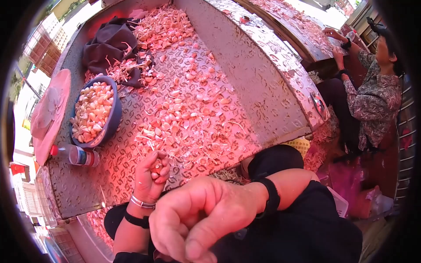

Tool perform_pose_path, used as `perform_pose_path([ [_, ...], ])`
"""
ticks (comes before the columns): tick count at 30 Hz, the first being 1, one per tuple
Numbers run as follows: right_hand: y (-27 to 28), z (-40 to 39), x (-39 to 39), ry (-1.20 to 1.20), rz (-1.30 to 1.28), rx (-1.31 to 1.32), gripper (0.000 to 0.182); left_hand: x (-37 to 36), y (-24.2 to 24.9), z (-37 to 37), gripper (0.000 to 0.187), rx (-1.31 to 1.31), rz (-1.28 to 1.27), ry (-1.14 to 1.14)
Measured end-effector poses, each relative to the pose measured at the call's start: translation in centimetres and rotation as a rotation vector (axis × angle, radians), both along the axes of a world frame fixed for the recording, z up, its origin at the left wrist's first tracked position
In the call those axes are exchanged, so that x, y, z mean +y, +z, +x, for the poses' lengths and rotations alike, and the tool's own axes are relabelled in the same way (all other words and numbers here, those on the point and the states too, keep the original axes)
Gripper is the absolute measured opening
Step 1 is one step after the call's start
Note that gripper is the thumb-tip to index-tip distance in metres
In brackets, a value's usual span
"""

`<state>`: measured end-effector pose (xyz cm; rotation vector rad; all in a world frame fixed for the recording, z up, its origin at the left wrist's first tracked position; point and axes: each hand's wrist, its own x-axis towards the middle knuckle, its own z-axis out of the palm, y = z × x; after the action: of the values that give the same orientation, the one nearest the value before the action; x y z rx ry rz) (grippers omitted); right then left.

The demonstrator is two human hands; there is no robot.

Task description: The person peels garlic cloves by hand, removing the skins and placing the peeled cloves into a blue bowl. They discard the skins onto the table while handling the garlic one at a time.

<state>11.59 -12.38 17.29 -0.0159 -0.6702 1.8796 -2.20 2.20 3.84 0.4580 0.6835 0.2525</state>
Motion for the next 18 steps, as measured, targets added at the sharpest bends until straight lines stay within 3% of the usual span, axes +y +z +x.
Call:
perform_pose_path([
  [1, -0.1, 0.3, 0.4, -0.056, -0.137, 0.058, 0.011, 0.1, -0.1, 0.0, 0.018, 0.003, 0.014, 0.004],
  [4, -0.2, -0.5, 0.4, -0.009, -0.095, 0.033, 0.014, -0.4, 0.9, -0.1, 0.020, -0.045, 0.000, -0.021],
  [6, 2.2, -0.3, 0.8, 0.106, -0.113, 0.073, 0.031, -0.9, 0.9, -0.5, 0.020, -0.105, -0.034, -0.118],
  [7, 0.8, -1.4, 0.3, 0.045, 0.029, 0.089, 0.037, -1.2, 1.2, -0.6, 0.020, -0.080, -0.026, -0.148],
  [9, -0.9, -2.5, 0.5, -0.173, 0.283, 0.004, 0.035, -1.7, 1.2, -0.7, 0.019, -0.034, 0.018, -0.169],
  [13, -1.6, -3.1, 0.7, -0.088, 0.297, 0.065, 0.033, -2.5, 0.8, -0.8, 0.020, -0.039, -0.045, -0.125],
  [16, -2.0, -3.3, 0.9, -0.065, 0.228, 0.070, 0.030, -5.1, 1.5, -1.3, 0.023, -0.080, -0.256, -0.301],
  [18, -3.5, -3.7, 1.1, -0.154, 0.348, 0.037, 0.030, -6.7, 1.7, -1.9, 0.030, -0.229, -0.374, -0.406],
])
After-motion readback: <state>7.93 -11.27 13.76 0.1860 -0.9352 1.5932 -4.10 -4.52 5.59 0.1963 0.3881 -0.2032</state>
